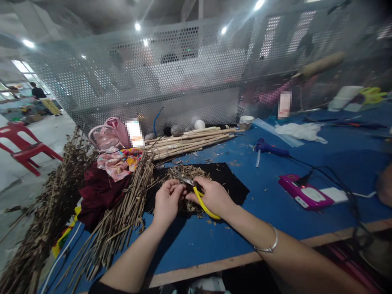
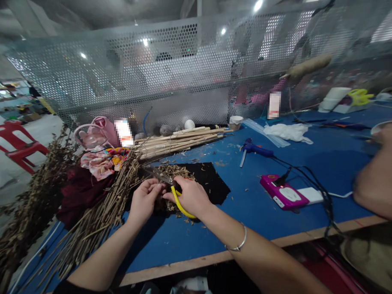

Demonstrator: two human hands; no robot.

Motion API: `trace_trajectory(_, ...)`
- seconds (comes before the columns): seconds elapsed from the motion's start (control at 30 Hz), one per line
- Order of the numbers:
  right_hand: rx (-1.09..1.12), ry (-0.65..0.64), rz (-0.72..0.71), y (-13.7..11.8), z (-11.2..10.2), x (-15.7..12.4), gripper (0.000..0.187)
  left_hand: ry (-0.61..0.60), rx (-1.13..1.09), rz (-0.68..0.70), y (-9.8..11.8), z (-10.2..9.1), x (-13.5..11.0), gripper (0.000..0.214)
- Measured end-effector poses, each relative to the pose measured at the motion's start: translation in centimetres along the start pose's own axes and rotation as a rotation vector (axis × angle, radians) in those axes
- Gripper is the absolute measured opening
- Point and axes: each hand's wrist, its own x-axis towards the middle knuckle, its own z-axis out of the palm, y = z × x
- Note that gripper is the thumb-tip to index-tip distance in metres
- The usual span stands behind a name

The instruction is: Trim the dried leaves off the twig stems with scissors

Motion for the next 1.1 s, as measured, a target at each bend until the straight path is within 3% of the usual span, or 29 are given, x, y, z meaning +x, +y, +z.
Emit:
trace_trajectory(0.2,-0.025,0.014,-0.069,0.1,0.0,0.2,0.067,0.050,-0.062,-0.056,0.1,-0.1,0.0,0.033)
trace_trajectory(0.33,0.020,0.015,-0.145,0.2,0.2,0.3,0.073,0.032,-0.063,-0.076,0.1,0.1,-0.1,0.029)
trace_trajectory(0.57,-0.025,0.054,-0.158,0.1,0.1,0.2,0.072,0.011,-0.119,-0.072,0.1,0.7,-0.4,0.027)
trace_trajectory(0.73,0.065,0.044,-0.168,0.0,0.5,0.0,0.066,0.015,-0.148,-0.077,0.2,0.9,-0.7,0.025)
trace_trajectory(1.1,0.067,0.000,-0.134,0.2,0.5,-0.1,0.050,0.047,-0.032,0.019,-0.2,0.5,-0.7,0.026)
